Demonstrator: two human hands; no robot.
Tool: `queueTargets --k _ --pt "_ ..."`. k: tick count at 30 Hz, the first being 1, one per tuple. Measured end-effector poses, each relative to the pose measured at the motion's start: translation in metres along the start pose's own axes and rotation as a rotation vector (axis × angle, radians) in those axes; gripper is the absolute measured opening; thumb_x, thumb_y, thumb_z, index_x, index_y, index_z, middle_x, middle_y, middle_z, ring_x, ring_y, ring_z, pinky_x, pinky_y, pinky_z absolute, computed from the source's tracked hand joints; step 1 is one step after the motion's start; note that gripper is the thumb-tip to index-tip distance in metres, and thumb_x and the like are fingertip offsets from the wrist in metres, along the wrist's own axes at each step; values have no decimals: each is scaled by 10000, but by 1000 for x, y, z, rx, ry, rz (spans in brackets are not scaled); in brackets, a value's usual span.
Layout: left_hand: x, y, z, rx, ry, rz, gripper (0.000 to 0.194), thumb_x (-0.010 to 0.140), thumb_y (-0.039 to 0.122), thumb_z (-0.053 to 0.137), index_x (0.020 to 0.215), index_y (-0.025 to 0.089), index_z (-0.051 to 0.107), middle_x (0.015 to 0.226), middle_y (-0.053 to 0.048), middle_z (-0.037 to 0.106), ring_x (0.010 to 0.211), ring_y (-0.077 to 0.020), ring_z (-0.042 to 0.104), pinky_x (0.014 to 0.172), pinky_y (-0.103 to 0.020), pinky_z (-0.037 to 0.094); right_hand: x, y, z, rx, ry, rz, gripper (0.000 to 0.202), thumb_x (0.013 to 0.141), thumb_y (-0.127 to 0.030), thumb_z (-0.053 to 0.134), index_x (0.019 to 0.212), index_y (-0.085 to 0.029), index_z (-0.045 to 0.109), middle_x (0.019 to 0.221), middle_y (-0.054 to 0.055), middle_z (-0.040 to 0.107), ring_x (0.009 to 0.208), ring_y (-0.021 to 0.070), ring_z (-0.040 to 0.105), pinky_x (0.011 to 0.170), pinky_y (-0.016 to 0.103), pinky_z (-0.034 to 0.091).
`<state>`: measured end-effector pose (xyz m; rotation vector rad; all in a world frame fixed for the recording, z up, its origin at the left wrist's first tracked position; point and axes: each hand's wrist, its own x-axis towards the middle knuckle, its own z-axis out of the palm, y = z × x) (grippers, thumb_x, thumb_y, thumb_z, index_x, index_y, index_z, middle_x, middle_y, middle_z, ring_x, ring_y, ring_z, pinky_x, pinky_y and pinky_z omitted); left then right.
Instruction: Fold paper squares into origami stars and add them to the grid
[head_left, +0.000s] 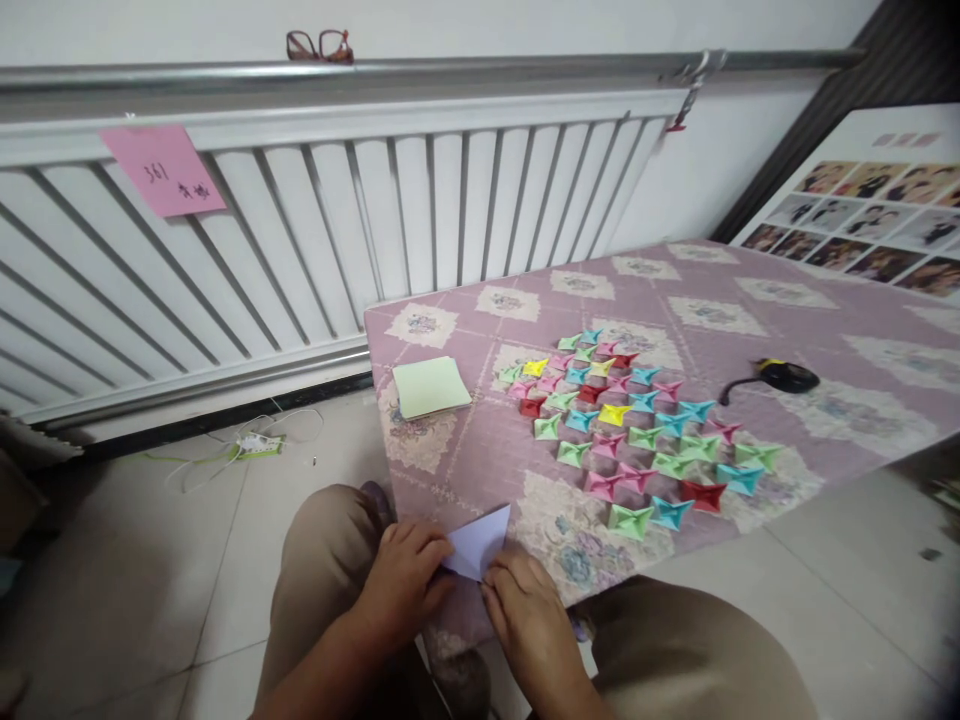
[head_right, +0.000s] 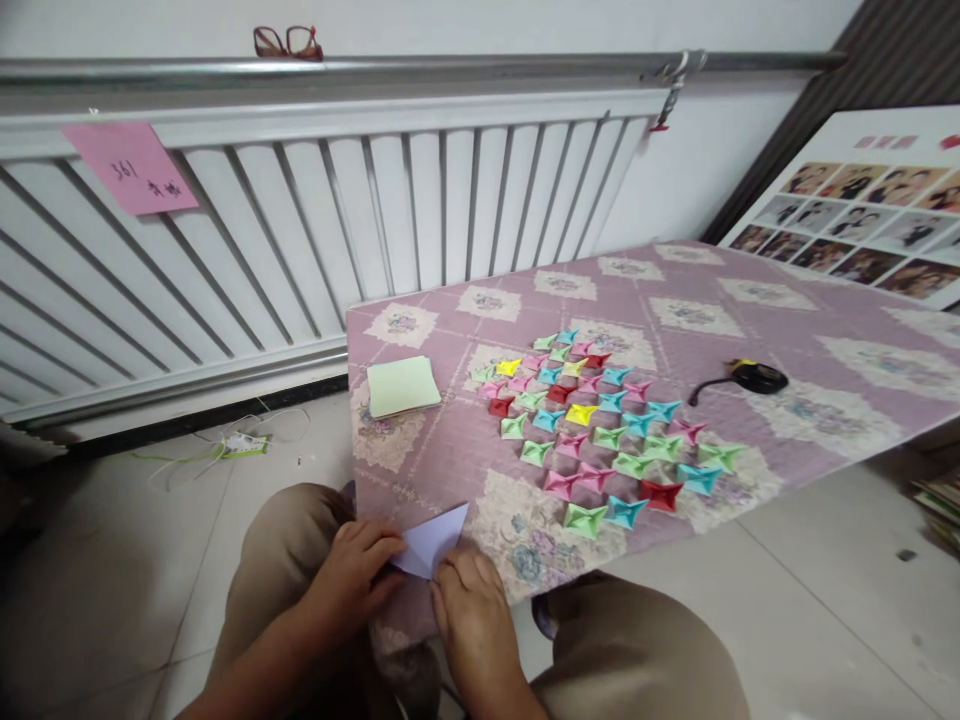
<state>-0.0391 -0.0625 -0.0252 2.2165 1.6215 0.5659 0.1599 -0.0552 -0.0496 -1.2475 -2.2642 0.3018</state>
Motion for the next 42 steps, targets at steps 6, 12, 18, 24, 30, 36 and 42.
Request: queueTargets --k 6,12,18,24,30,36,42 --pt "9 -10 0 -49 -12 -140 98 829 211 589 838 230 684 949 -46 624 927 -219 529 851 -388 371 1 0 0 -12 10 55 139 872 -179 500 781 -221 597 829 42 570 793 211 513 736 358 409" --pt "18 -1 -8 -31 -55 -297 145 849 300 576 782 239 689 903 -38 610 927 -223 522 831 -381 358 6 -1 -1 -58 10 98 194 894 -241 482 724 -227 575 783 38 556 766 214 494 730 365 357" --pt "27 2 -9 28 -97 -350 166 849 335 570 770 232 673 885 -33 599 917 -223 518 811 -368 353 14 -4 -1 -130 -23 140 238 885 -266 514 653 -225 547 719 34 537 727 219 492 690 356 317" --pt "31 2 -10 81 -123 -377 141 815 334 603 743 220 646 883 -30 600 913 -237 516 785 -370 345 21 -4 -4 -180 -42 157 266 859 -292 550 604 -222 526 705 44 543 696 211 486 655 342 309" --pt "35 0 -13 103 -178 -382 153 815 342 599 741 215 638 888 -34 607 915 -246 523 777 -374 342 25 -3 -4 -188 -60 162 286 857 -299 552 583 -223 522 706 43 560 693 199 491 647 330 316" --pt "39 -1 -14 122 -204 -377 148 808 349 608 737 222 638 889 -30 610 915 -252 525 779 -380 340 28 -2 -3 -199 -61 173 296 836 -305 581 559 -225 510 688 40 558 690 201 496 651 333 317" --pt "40 0 -15 121 -212 -379 157 806 347 605 723 217 635 880 -31 610 909 -253 520 774 -389 336 30 -1 -3 -214 -76 169 289 828 -306 587 561 -225 512 706 44 573 694 201 501 647 333 318"
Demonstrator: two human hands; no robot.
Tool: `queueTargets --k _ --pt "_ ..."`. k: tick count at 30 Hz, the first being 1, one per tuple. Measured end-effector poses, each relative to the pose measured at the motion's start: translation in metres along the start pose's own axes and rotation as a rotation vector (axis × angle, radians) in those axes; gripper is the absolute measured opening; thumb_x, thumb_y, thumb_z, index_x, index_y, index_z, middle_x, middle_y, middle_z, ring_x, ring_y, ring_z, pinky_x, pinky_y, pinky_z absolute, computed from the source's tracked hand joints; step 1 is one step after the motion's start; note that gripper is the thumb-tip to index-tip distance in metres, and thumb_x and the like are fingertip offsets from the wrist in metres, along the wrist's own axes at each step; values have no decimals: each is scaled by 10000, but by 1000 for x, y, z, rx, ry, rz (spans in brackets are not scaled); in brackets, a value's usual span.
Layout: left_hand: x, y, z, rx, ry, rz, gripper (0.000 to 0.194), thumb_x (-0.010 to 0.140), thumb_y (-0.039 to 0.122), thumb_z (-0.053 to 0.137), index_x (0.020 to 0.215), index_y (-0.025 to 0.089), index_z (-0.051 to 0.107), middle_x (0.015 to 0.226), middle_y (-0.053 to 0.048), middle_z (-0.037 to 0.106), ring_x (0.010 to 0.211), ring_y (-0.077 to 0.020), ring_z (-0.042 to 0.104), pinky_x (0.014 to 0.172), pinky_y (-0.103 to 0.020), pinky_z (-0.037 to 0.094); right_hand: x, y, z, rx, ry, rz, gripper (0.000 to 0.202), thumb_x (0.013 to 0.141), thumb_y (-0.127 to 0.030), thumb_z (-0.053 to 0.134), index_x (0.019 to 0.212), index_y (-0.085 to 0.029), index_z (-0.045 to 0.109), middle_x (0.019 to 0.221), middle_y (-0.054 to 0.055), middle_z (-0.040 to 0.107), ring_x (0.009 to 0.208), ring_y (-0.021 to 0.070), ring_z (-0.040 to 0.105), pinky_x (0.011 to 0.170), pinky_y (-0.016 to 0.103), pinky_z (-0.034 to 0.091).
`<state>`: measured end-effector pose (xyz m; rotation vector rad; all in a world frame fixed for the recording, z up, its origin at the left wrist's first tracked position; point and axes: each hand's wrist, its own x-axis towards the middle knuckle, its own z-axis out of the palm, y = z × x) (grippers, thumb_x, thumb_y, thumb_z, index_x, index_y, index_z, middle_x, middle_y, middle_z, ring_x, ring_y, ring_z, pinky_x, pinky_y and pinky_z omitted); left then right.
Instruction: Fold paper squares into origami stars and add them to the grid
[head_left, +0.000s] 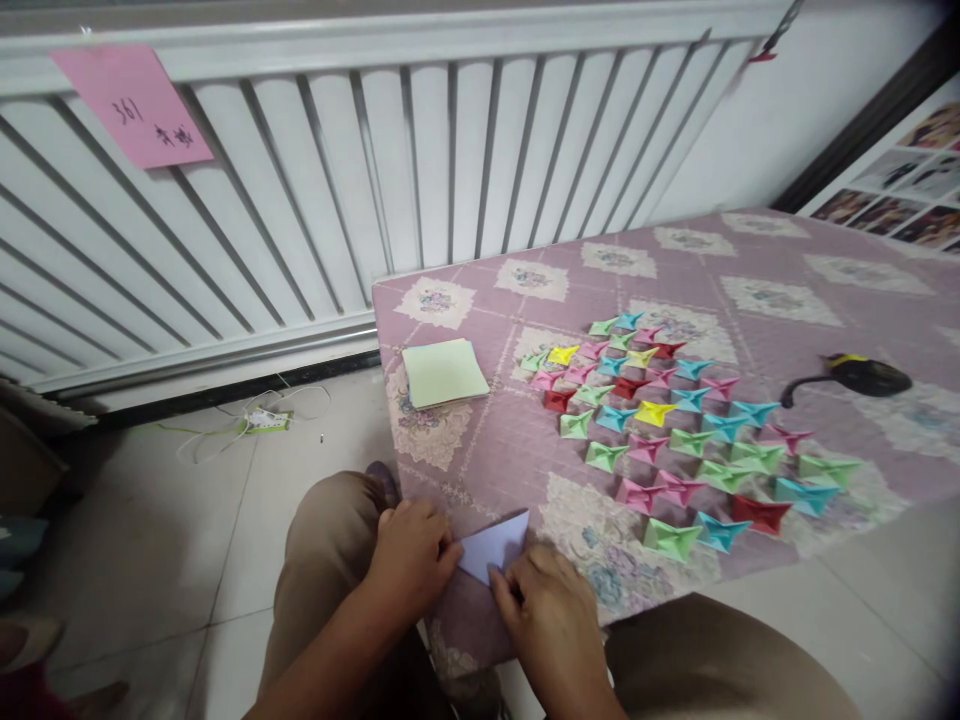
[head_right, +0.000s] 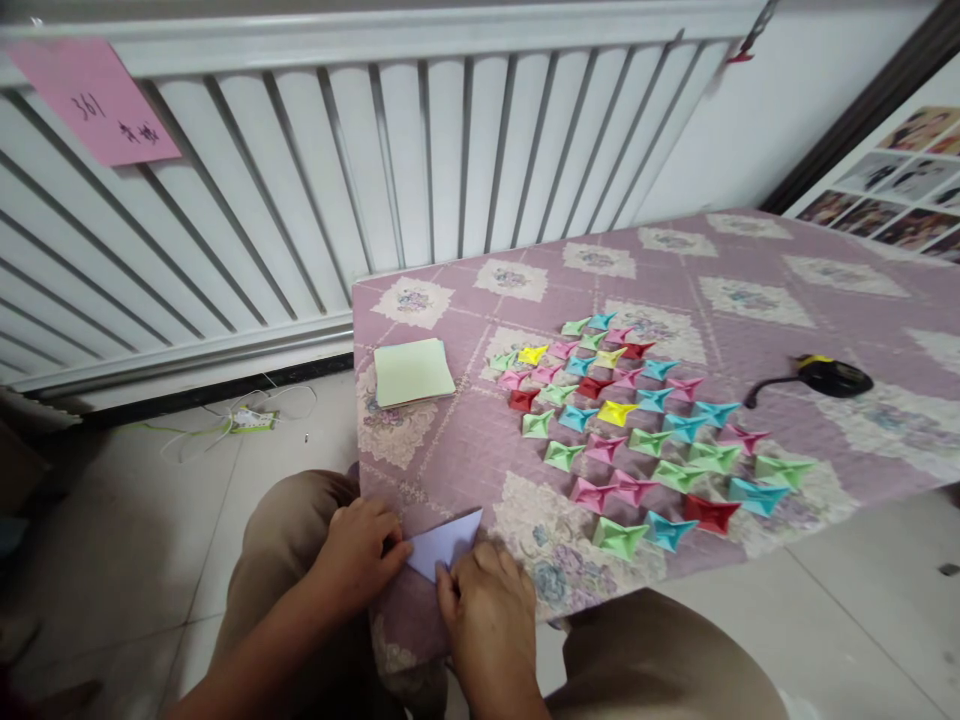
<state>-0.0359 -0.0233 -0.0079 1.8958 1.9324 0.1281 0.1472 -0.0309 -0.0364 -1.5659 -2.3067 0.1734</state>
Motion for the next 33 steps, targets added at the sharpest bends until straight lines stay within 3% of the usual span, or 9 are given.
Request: queueTargets --k 14,26,29,33 --pt "3 1 -3 49 -59 1 188 827 374 591 749 207 631 914 -29 605 917 -240 514 787 -374 354 -1 0 1 -8 -20 48 261 824 -290 599 576 -221 560 713 21 584 702 183 499 657 315 297" --pt "1 -9 2 83 0 86 173 834 373 617 862 204 595 926 -20 620 904 -234 530 774 -364 368 -2 -3 -1 31 -4 68 244 794 -271 648 574 -216 558 720 20 581 717 188 501 679 311 299" --pt "1 -15 7 120 48 205 154 860 356 599 938 223 600 964 -22 621 931 -234 526 814 -385 359 -4 -3 -2 38 6 68 232 800 -274 644 594 -215 557 716 19 575 723 188 503 678 311 301" --pt "3 -22 10 222 131 610 188 933 283 502 1101 279 585 1119 -31 594 995 -208 498 838 -351 348 -4 -4 -2 26 0 65 223 789 -262 662 600 -217 553 718 17 567 745 197 512 674 313 302"
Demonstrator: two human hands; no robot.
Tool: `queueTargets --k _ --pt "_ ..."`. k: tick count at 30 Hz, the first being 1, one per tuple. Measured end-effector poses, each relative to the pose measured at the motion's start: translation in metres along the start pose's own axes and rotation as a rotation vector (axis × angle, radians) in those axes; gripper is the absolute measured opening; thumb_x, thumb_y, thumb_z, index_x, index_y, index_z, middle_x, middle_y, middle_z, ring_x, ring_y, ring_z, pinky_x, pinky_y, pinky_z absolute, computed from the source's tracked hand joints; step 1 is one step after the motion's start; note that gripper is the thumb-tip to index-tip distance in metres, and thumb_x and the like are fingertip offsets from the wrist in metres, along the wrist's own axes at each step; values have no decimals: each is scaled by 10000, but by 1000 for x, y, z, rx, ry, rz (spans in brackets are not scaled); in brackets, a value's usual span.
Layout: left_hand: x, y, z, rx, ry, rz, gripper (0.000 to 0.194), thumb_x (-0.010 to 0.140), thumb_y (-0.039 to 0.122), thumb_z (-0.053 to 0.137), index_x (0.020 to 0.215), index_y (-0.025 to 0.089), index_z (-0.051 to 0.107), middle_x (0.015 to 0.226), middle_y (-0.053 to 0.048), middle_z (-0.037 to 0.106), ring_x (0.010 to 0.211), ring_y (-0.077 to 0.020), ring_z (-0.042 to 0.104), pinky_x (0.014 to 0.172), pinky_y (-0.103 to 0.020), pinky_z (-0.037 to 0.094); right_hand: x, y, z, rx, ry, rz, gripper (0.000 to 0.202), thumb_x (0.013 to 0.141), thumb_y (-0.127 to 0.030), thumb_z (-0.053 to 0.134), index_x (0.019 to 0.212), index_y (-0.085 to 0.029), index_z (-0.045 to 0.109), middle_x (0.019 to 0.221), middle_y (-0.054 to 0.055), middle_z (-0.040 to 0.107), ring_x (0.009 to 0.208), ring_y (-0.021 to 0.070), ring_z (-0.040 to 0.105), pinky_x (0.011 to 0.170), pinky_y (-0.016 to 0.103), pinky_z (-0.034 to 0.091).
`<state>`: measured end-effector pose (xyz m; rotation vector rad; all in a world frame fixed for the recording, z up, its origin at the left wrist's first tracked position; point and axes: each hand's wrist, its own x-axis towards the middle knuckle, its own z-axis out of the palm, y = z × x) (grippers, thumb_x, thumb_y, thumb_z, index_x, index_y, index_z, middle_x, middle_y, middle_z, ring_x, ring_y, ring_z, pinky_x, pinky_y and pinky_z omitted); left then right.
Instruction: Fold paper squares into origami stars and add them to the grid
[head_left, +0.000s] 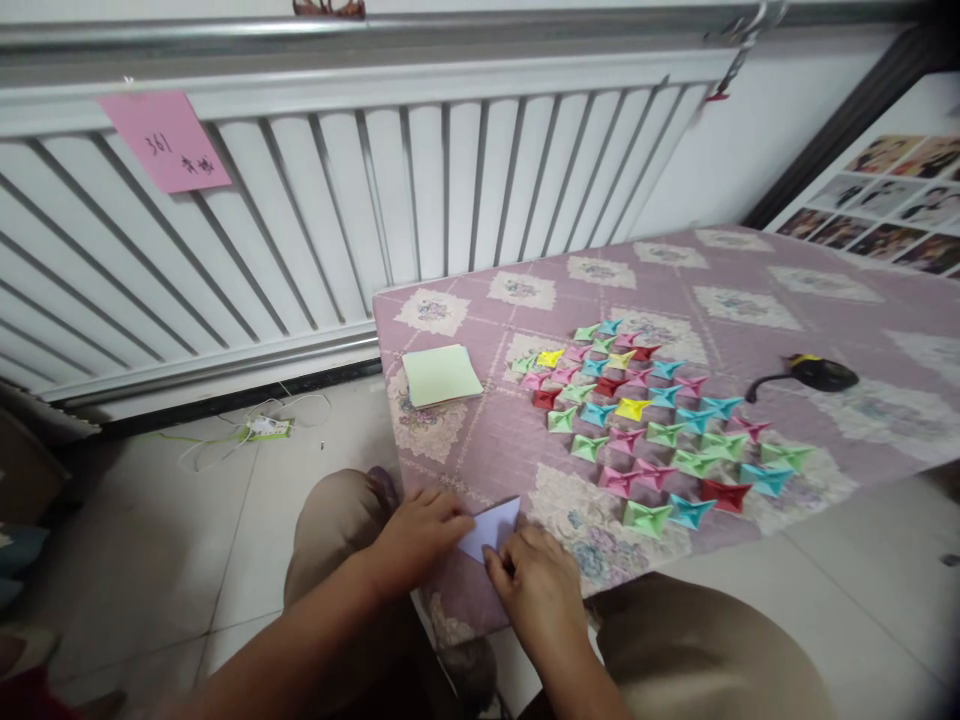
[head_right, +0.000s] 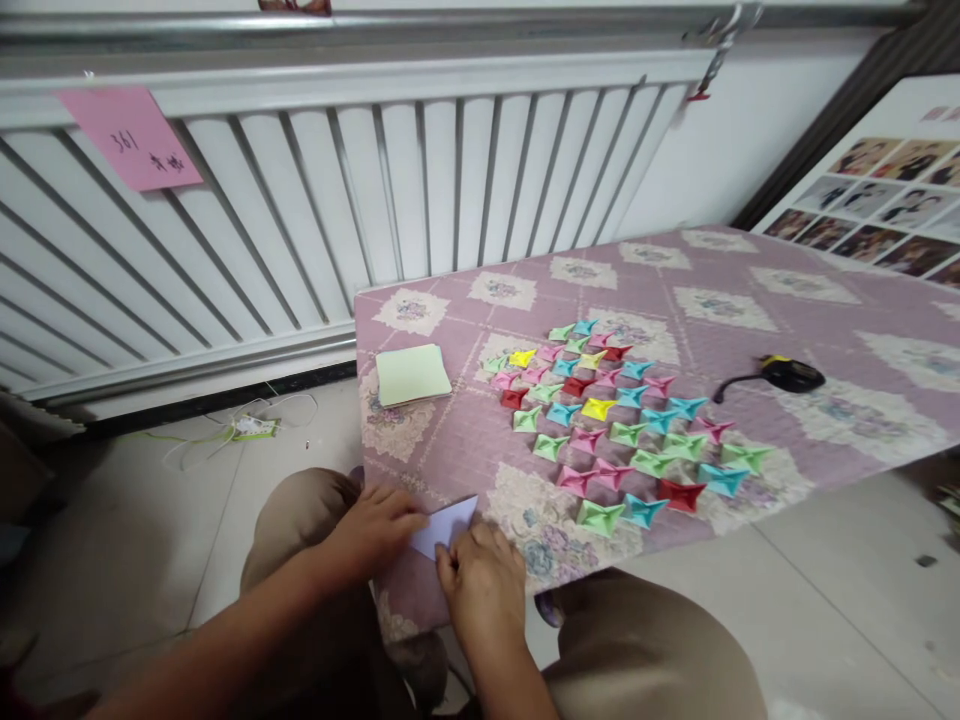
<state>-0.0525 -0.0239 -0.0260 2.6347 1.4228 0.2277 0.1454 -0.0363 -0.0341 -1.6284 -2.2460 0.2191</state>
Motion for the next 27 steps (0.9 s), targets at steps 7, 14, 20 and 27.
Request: queueTargets --k 7,14,20,27 --pt "2 -4 -3 129 61 334 223 958 279 461 1159 260 554 1227 -28 566 1055 -188 486 785 -311 355 -4 8 0 85 47 -68 193 835 -255 598 655 -211 546 720 20 562 734 196 527 675 310 353" --pt "2 -6 -1 140 57 345 216 970 294 433 1148 268 553 1251 -12 568 1058 -189 494 790 -319 345 -19 24 -4 165 68 -325 203 897 -190 473 1034 -227 618 928 55 625 841 206 565 753 342 423" --pt "1 -9 -3 131 33 354 236 960 276 459 1179 289 545 1268 -12 564 1045 -181 503 799 -309 346 -33 28 -1 79 105 -431 252 871 -183 542 1104 -235 625 995 52 641 918 220 555 829 380 413" --pt "2 -9 -6 117 10 353 252 950 286 470 1185 301 560 1257 -23 568 1055 -180 503 840 -314 361 -35 24 -4 -14 139 -460 270 858 -201 571 1123 -225 620 1042 58 643 1021 234 538 937 424 370"
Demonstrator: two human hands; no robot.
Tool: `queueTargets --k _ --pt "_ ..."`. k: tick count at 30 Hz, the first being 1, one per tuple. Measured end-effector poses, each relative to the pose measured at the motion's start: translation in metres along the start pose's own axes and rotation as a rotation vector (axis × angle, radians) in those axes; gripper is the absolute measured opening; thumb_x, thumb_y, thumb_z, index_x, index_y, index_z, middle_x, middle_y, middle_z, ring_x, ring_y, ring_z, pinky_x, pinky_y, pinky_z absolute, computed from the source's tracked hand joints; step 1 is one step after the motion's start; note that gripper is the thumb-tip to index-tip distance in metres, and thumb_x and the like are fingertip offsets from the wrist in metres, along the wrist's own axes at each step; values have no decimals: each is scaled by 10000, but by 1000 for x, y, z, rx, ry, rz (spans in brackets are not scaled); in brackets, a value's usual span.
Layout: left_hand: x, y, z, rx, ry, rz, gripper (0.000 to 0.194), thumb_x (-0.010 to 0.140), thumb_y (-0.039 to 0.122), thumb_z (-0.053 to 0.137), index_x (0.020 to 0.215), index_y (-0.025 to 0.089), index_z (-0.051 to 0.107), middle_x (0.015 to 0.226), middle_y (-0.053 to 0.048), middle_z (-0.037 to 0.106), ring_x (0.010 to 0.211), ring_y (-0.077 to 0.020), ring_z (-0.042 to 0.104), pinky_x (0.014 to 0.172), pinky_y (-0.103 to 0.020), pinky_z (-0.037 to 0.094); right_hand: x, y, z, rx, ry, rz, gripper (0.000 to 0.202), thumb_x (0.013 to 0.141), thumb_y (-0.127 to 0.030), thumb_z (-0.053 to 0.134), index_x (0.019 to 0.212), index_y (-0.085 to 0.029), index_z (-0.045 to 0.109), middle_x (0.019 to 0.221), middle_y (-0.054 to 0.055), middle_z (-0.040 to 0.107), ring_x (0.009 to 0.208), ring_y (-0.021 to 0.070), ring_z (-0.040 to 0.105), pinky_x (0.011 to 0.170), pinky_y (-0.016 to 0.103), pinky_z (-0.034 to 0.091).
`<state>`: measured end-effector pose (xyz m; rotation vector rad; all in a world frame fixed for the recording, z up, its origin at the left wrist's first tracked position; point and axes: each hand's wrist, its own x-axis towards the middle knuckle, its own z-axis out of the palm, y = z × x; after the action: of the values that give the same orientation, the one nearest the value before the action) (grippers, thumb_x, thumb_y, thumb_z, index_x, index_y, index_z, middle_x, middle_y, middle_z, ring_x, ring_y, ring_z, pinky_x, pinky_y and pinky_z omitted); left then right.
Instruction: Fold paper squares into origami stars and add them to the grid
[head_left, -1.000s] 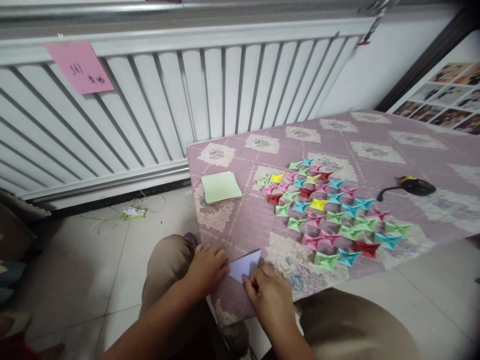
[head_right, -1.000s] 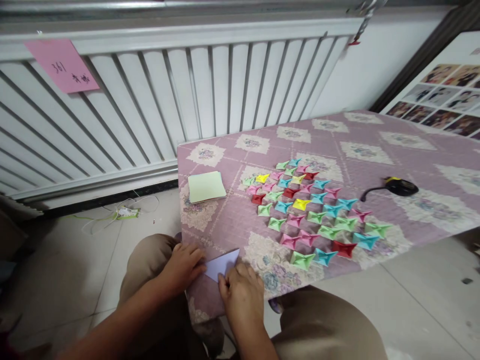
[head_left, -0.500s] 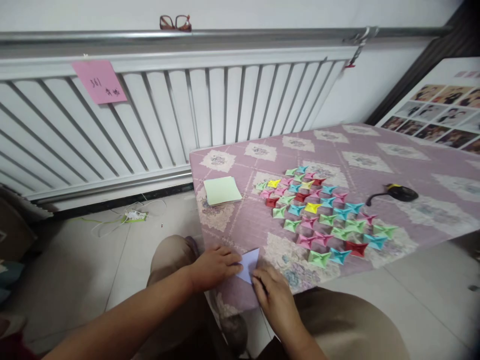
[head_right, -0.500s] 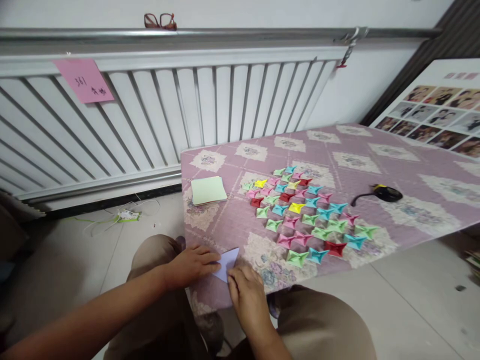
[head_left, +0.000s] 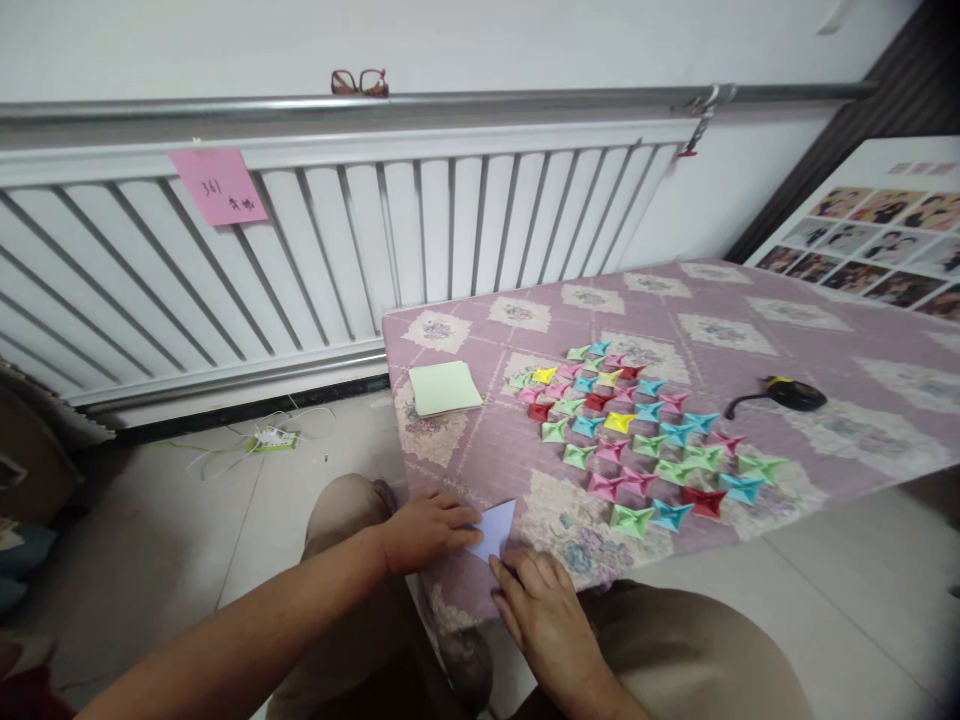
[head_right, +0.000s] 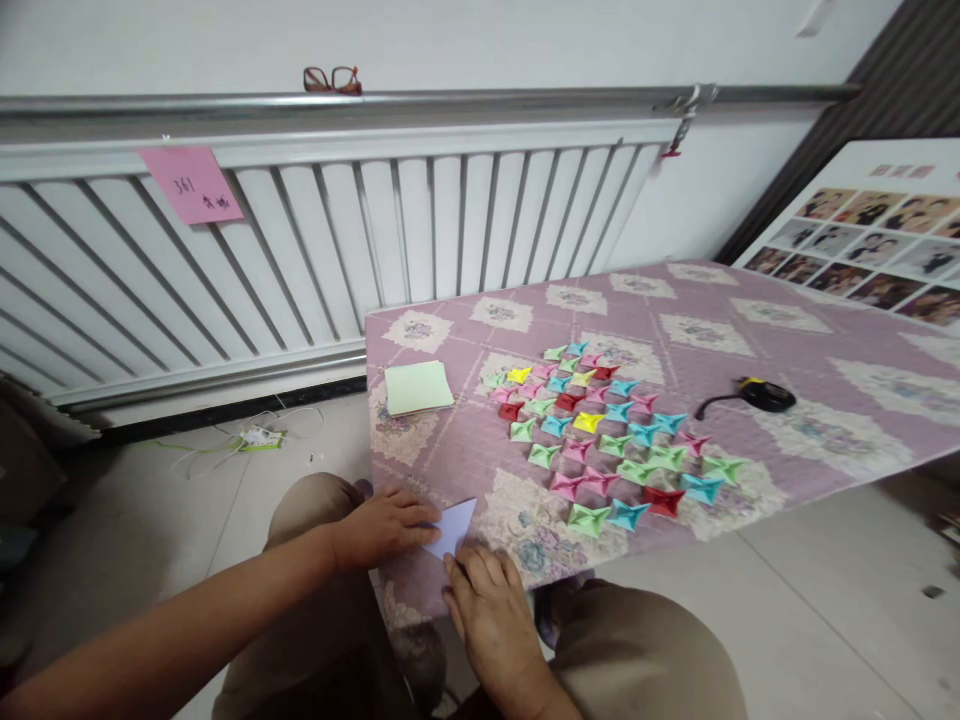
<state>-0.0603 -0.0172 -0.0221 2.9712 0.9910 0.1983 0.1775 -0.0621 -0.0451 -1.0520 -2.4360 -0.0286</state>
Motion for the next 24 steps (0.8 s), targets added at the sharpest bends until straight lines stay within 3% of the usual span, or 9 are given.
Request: queueTargets --k 8,13,18,22,24 --pt "1 3 -5 -66 -38 -43 278 932 266 492 1202 290 552 1274 -7 566 1095 -187 498 874 -306 383 15 -22 8 26 -100 78 337 796 -223 672 1127 -208 610 1002 59 639 913 229 545 828 378 425" --pt "-2 -1 1 -112 -31 -251 305 892 229 541 1189 289 574 1285 -21 554 1137 -208 491 947 -362 364 18 -24 9 -4 -128 100 484 731 -284 755 1183 -246 586 993 45 630 908 235 537 811 380 409" --pt "-5 -2 -4 -177 -13 -398 419 826 204 615 1230 292 546 1332 -43 506 1178 -228 467 954 -402 373 30 -29 4 -53 -197 127 518 687 -425 777 1162 -318 598 973 45 621 898 258 536 789 411 397" --pt "-7 17 -1 -155 73 -477 323 853 175 573 1170 237 573 1176 -52 578 1066 -208 515 925 -375 400 35 -32 1 -63 -210 125 522 676 -452 778 1150 -318 604 956 52 617 898 262 537 788 417 390" --pt "-11 33 7 -141 64 -438 261 879 184 544 1132 235 586 1100 -45 598 991 -195 534 888 -352 422 35 -32 1 -72 -214 129 477 674 -441 782 1100 -293 629 946 55 620 897 264 539 793 425 391"
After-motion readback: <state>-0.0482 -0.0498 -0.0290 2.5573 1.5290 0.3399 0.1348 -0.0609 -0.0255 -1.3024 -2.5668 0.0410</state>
